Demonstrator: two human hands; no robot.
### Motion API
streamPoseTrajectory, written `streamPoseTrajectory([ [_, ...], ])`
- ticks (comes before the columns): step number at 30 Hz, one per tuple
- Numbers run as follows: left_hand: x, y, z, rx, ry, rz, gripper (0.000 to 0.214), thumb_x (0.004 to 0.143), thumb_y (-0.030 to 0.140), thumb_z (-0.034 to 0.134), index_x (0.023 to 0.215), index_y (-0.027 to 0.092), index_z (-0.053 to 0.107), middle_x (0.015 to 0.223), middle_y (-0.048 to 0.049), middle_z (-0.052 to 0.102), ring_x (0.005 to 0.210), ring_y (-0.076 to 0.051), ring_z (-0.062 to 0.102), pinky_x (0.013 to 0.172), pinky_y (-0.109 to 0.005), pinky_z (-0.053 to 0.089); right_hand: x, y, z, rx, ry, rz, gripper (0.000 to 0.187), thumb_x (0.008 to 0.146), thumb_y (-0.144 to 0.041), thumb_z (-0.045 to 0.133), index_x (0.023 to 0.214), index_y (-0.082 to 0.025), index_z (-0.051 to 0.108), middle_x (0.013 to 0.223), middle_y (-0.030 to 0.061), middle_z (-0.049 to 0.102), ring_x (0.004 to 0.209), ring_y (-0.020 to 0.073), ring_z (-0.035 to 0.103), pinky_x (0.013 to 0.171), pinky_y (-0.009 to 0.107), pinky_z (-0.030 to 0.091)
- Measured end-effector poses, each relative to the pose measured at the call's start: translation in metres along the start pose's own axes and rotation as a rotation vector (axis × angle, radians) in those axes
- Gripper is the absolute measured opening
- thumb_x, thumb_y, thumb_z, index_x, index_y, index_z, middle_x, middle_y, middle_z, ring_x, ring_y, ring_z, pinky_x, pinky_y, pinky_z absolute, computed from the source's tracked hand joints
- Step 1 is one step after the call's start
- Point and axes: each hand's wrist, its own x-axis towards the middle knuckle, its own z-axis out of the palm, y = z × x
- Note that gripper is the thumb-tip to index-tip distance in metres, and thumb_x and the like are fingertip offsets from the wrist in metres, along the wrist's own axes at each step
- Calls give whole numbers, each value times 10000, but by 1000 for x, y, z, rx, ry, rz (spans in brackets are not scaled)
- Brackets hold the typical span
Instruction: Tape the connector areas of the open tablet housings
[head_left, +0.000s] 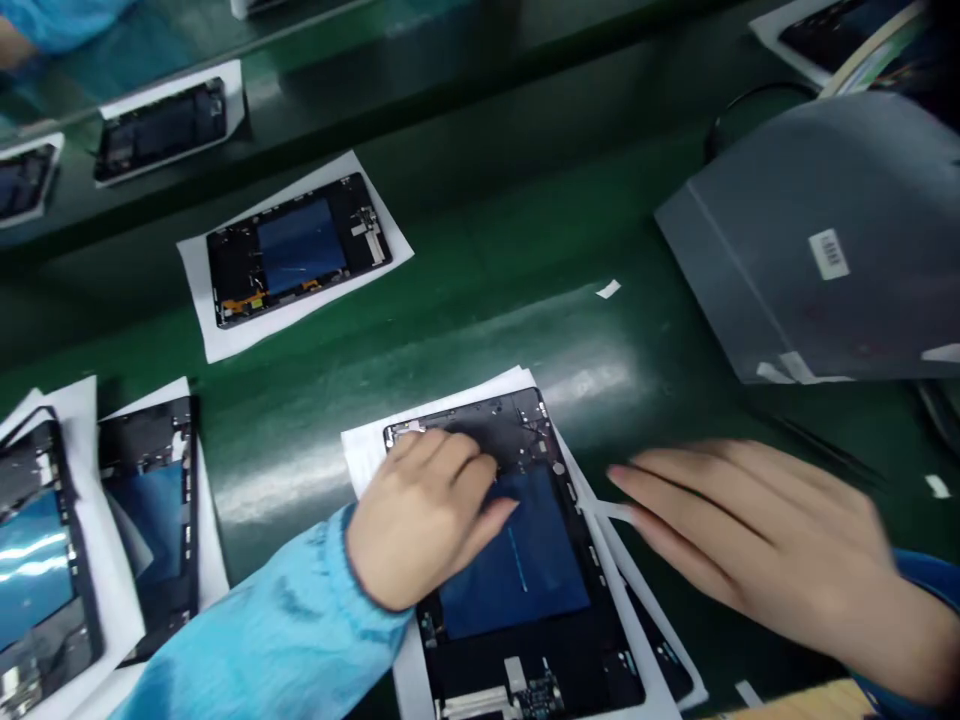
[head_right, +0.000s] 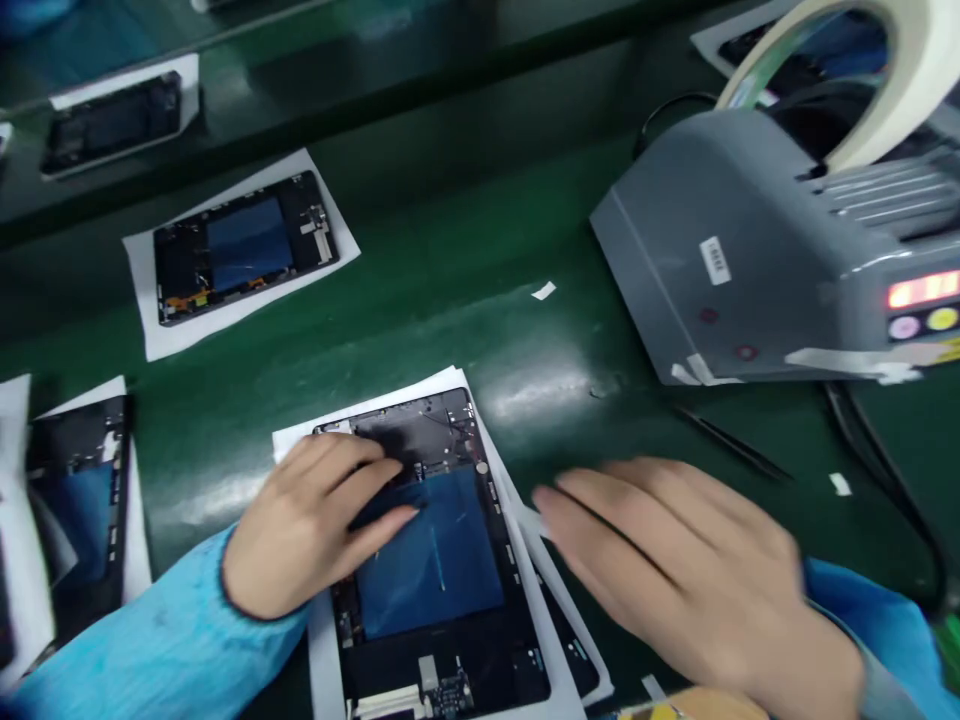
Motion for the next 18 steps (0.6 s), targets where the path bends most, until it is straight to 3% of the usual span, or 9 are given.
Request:
streamPoseTrajectory([
  [3, 26, 11, 13, -9, -49, -8, 209, 947, 283, 536, 827, 145, 636, 778, -51, 619, 714, -207, 570, 643, -336, 474, 53, -13, 9, -59, 76, -89, 261, 885, -285, 648, 1097, -133, 644, 1004, 77, 669, 834, 194, 589, 734, 345, 467],
  [5, 39, 13, 22, -32, -93, -20, 169, 916, 295, 574, 866, 144, 634, 817, -51, 614, 764, -220, 568, 672, -345, 467, 67, -13, 11, -49, 134, -84, 216, 909, -272, 610, 1035, -100, 645, 931, 86, 660, 785, 181, 573, 701, 331, 457],
  [9, 56, 7, 30, -26, -170, 6, 127, 869, 261, 608, 926, 149, 627, 913, -61, 597, 846, -231, 544, 695, -349, 426, 56, -8, 15, 16, 117, -88, 240, 892, -266, 631, 1066, -101, 648, 960, 92, 657, 837, 208, 577, 738, 353, 451],
  [13, 65, 2, 24, 50, -207, 289, 92, 906, 134, 533, 880, 161, 617, 1006, -71, 609, 885, -210, 543, 719, -342, 383, 50, -12, 18, 51, 116, -109, 248, 888, -274, 630, 1061, -97, 645, 961, 101, 659, 838, 220, 570, 739, 367, 450],
  [18, 74, 8, 21, 185, -158, 478, 301, 962, 72, 435, 719, 158, 592, 808, -55, 589, 811, -190, 538, 669, -341, 319, 58, -16, 17, 19, 144, -127, 171, 908, -285, 595, 922, -123, 649, 899, 98, 656, 787, 201, 555, 691, 342, 449],
])
